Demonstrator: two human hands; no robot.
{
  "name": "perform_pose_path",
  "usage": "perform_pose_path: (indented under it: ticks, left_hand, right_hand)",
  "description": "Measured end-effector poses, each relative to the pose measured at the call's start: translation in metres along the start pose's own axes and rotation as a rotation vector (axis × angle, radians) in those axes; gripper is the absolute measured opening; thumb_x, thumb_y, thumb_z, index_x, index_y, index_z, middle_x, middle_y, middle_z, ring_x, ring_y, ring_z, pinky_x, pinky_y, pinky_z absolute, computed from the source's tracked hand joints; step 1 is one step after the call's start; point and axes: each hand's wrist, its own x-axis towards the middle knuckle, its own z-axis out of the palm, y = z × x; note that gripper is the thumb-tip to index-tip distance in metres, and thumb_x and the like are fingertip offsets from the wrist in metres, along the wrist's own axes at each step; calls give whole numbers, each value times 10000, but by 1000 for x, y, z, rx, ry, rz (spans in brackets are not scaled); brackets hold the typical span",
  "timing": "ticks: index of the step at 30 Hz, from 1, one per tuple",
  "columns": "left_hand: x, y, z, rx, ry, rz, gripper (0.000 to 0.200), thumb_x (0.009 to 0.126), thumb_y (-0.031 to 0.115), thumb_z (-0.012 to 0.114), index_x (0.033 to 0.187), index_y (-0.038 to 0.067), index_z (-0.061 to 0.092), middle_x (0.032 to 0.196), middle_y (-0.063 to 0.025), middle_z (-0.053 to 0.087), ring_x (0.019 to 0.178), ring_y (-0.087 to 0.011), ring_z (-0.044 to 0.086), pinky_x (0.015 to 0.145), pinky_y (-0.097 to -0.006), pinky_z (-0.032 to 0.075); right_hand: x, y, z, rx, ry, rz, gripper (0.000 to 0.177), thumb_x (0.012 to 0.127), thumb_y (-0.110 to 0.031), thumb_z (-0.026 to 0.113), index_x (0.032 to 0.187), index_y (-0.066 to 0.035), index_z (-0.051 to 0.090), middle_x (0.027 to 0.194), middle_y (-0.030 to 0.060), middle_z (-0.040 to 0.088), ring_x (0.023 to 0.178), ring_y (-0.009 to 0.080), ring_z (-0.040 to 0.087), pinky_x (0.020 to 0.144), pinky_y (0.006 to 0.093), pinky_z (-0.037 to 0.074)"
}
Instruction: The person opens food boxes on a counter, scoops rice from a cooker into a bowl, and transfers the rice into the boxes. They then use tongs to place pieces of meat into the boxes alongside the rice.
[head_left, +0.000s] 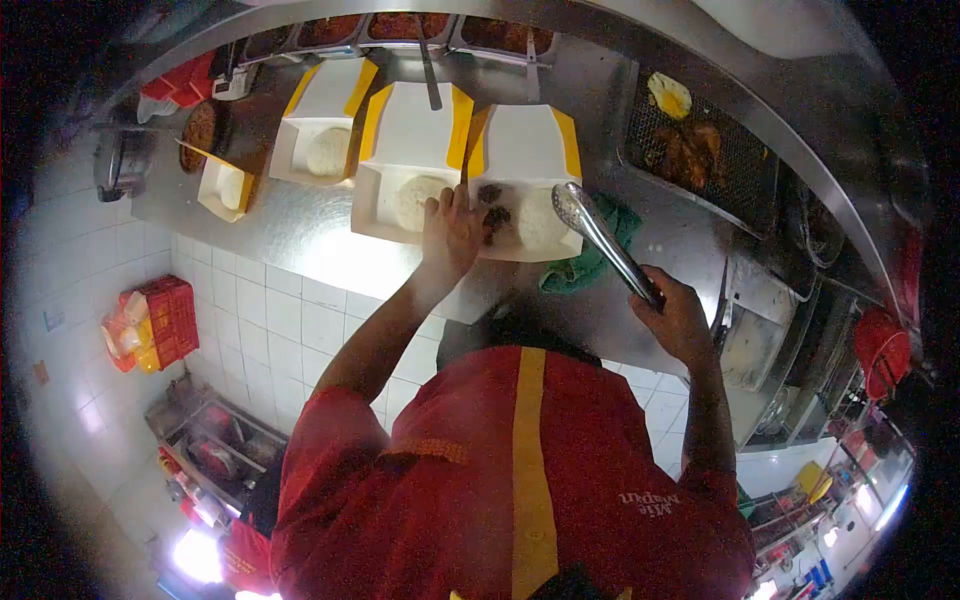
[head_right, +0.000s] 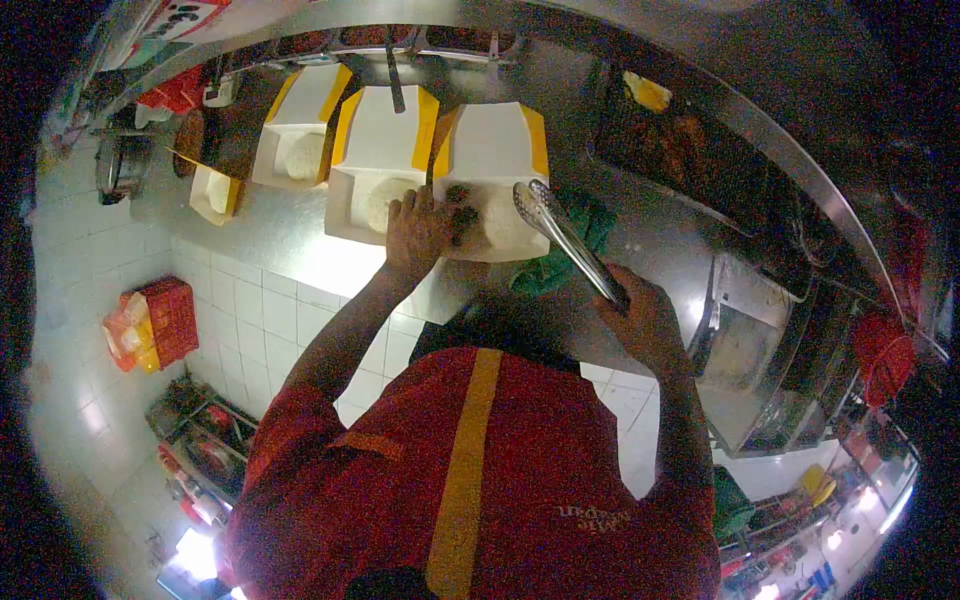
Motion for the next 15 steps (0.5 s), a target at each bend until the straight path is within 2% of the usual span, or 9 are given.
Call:
perform_pose_path:
  ticks: [3,6,8,10,11,13,15]
  left_hand:
    - [0,-1,-4,-65,-30,-36,274,724,249,690,964,127,638,1013,-114,499,935,-262,484,722,-421,369]
    - [2,4,-9,-3,-90,-59,268,742,247,685,976,126,633,1007,-115,497,936,-272,483,720,-421,364]
    - [2,8,-7,-39,-14,-53,284,738,251,689,989,130,631,1013,-118,497,937,-275,483,723,-423,364]
    - [2,9,-5,-78,65,-48,300,734,254,693,1002,135,629,1019,-121,498,938,-277,484,726,-424,364]
    - [2,9,-4,-62,20,-49,309,736,256,694,1019,149,628,1022,-120,499,937,-276,484,731,-423,365]
    - [3,6,-1,-44,-22,-50,319,739,258,695,1036,162,628,1025,-119,499,936,-274,484,735,-423,366]
    - [3,2,1,4,114,29,267,795,336,598,1030,225,657,920,-120,538,847,-283,533,712,-444,414]
  right_hand:
    - [0,8,2,1,17,-21,436,834,-226,655,1203,-18,554,969,192,656,818,280,653,754,361,503]
    - [-2,11,1,-17,45,-45,435,833,-230,655,1200,-17,556,971,191,656,822,286,654,754,365,505]
    - [-3,14,3,-19,47,-30,436,832,-232,655,1199,-18,557,974,190,656,824,291,655,753,367,506]
    - [-4,22,8,28,89,-81,391,865,-197,646,1218,-56,553,716,40,552,639,131,516,617,289,434]
    - [-5,20,7,29,91,-81,391,865,-197,646,1218,-56,553,716,40,552,639,131,516,617,289,434]
    - [-7,11,1,52,18,14,431,834,-247,654,1193,-27,563,967,190,657,811,295,654,751,375,504]
    - [-8,14,3,30,43,-11,432,833,-247,655,1194,-28,563,960,189,657,797,288,653,745,375,504]
